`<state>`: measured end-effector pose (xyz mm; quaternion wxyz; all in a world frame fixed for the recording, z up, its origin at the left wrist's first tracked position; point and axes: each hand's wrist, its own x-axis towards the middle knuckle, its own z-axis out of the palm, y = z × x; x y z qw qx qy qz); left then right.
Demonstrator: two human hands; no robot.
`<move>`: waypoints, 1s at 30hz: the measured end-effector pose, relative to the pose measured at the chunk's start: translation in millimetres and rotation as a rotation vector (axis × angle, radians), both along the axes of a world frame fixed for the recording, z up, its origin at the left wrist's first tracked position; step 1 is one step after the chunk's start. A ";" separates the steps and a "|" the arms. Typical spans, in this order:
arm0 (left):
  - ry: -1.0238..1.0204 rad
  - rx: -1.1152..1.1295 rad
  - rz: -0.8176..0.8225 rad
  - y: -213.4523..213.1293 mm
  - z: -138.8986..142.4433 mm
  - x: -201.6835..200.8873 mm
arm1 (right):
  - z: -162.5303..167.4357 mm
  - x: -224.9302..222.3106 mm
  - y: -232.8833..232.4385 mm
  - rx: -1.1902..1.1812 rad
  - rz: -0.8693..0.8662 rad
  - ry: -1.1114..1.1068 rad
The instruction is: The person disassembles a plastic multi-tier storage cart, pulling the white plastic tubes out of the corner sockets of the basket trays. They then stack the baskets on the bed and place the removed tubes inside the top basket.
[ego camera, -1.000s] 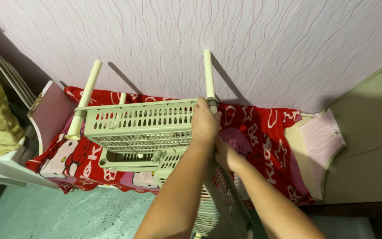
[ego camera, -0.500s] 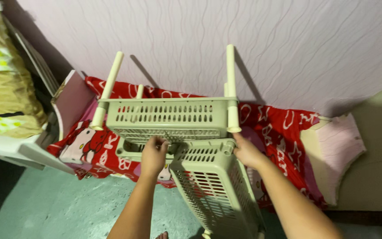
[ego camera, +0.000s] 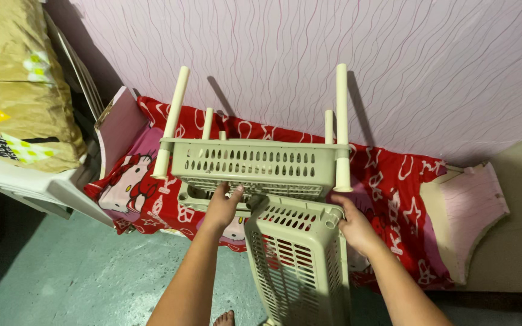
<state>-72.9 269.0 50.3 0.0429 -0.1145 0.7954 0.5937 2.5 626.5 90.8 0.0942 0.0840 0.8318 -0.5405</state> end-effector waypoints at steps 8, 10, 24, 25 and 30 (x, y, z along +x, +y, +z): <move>0.129 -0.026 -0.049 -48.4 36.3 5.4 | 12.4 34.9 -40.4 -0.053 -0.014 0.166; 0.096 -0.016 -0.053 -63.9 49.0 6.1 | 20.7 32.4 -47.9 -0.163 -0.024 0.119; -0.073 0.047 -0.037 -180.7 21.0 52.0 | 75.7 12.3 -112.8 -0.768 -0.280 0.387; -0.109 0.042 -0.008 -188.8 13.0 58.9 | 74.8 11.4 -115.5 -0.773 -0.288 0.420; -0.231 0.096 0.134 -211.7 -30.0 96.3 | 58.7 8.1 -118.3 -0.831 -0.436 0.417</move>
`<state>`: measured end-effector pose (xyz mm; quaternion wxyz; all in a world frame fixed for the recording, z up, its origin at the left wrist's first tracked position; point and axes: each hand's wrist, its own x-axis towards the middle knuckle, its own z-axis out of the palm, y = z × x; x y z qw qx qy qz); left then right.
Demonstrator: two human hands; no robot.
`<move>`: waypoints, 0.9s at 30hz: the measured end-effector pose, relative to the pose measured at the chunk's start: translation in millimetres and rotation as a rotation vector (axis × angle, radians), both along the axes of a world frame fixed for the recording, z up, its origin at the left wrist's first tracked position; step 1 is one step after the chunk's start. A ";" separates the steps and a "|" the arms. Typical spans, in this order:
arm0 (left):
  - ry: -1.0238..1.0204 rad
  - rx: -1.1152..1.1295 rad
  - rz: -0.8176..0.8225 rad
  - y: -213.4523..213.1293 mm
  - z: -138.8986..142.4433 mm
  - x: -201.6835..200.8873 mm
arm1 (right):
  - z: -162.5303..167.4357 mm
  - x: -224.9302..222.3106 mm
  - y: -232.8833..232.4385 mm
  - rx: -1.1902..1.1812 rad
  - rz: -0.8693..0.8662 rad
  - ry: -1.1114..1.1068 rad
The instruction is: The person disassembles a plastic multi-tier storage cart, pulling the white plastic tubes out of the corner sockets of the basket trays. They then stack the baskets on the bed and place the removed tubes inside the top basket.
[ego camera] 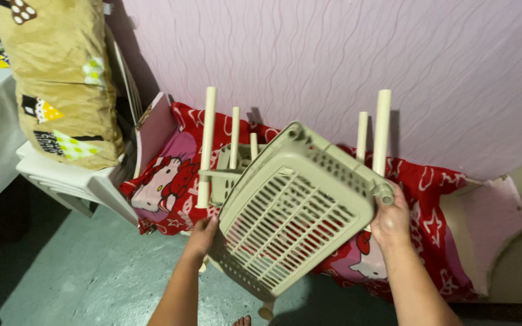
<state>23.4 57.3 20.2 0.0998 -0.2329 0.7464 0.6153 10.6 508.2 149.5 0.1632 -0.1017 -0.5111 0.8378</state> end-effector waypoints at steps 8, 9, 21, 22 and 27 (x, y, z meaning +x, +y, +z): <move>0.280 -0.766 -0.030 -14.2 -1.5 20.9 | -4.5 -32.2 6.2 -0.087 -0.090 0.041; 0.283 -0.792 -0.061 -16.0 4.3 21.6 | -1.1 -33.8 6.5 -0.120 -0.096 0.035; 0.199 -0.875 -0.120 -44.4 28.2 18.2 | 11.4 -46.7 -6.1 -0.140 -0.074 0.109; 0.235 -0.878 -0.088 -43.0 28.0 15.7 | 11.3 -48.4 -5.5 -0.111 -0.080 0.117; 0.068 -0.770 0.017 -37.7 32.2 -1.0 | 13.2 -52.2 -3.4 -0.153 -0.095 0.122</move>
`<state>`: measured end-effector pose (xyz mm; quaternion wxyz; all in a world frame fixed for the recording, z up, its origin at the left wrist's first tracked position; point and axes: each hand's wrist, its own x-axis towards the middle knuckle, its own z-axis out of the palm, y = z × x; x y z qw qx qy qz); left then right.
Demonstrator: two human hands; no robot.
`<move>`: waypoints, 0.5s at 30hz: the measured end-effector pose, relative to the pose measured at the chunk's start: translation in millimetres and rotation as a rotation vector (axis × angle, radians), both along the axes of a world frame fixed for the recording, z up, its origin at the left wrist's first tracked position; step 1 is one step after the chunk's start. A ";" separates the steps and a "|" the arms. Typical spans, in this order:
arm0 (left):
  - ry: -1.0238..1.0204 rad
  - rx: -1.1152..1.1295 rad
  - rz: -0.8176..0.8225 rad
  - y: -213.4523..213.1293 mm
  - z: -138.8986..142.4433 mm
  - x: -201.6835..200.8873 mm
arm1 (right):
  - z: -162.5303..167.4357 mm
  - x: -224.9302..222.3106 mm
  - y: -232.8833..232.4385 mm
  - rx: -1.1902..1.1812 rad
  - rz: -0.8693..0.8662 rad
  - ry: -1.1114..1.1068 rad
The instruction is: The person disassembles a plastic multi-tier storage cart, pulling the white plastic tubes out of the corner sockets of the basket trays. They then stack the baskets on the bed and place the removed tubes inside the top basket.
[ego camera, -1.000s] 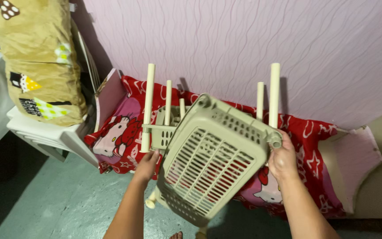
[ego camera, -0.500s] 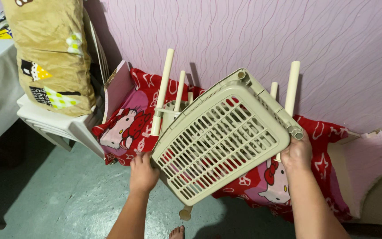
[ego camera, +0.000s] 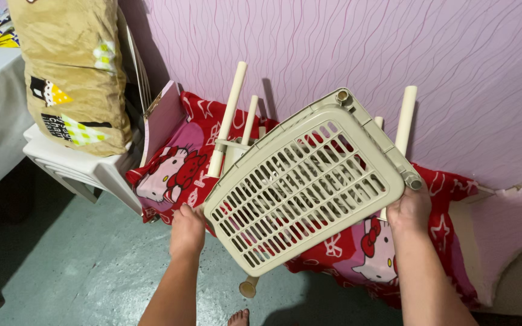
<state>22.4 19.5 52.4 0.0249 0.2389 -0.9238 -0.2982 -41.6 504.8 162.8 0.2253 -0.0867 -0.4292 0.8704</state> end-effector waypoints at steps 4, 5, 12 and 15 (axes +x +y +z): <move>-0.088 0.119 0.169 -3.9 1.0 -18.6 | 3.1 -4.7 2.1 0.014 0.003 0.011; -0.116 0.137 0.207 -6.2 0.6 -24.5 | 3.7 -6.0 3.3 0.011 -0.005 -0.001; -0.245 0.295 0.191 -28.7 -0.6 -40.4 | 2.9 -16.0 8.1 -0.004 0.006 0.002; -0.173 0.345 0.187 -24.7 3.9 -34.3 | 3.7 -18.5 7.7 0.030 0.031 0.037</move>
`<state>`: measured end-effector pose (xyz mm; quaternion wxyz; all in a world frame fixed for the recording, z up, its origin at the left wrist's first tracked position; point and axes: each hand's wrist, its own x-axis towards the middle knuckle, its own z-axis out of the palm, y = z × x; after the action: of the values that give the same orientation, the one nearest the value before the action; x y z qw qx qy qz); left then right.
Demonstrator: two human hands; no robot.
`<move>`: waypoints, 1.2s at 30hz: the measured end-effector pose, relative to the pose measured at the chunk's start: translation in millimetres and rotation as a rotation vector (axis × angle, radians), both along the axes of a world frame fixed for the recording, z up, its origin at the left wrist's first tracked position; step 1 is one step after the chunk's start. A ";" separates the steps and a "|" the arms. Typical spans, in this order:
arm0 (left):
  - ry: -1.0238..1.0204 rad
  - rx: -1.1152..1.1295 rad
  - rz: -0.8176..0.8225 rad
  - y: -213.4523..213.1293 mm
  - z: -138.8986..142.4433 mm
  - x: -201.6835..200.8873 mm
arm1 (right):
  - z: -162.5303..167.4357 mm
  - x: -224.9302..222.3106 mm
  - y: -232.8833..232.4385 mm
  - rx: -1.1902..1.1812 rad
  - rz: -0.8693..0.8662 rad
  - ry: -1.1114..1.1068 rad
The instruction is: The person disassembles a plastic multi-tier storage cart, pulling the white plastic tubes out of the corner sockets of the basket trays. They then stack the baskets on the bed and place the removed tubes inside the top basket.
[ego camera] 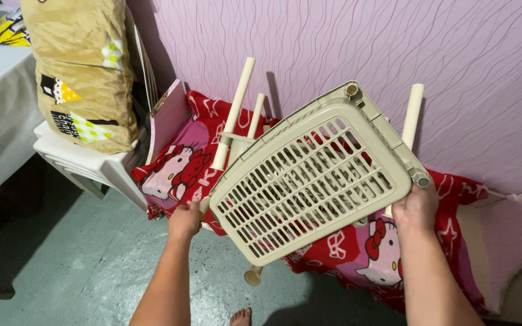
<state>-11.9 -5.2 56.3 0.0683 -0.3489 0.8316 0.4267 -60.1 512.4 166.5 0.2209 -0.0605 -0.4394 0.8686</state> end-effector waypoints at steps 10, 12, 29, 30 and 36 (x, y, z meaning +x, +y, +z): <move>0.090 0.802 -0.033 -13.3 -11.7 42.6 | 11.5 -3.1 -1.1 -0.082 0.001 -0.082; 0.027 0.830 -0.110 -10.9 -16.7 54.2 | 13.4 -4.9 -0.2 -0.111 -0.021 -0.110; -0.358 1.104 -0.564 78.9 -46.5 128.0 | 1.0 -9.2 16.7 -0.182 -0.121 -0.171; -0.425 1.004 -0.557 82.3 -43.2 127.4 | 1.6 -8.8 17.2 -0.169 -0.120 -0.181; -0.436 0.867 -0.507 103.2 -5.7 133.0 | 12.0 -6.1 11.6 -0.124 -0.159 -0.176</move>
<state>121.1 98.1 50.6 0.4772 -0.1578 0.6039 0.6186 -66.2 524.0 178.4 0.2454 -0.1848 -0.3964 0.8652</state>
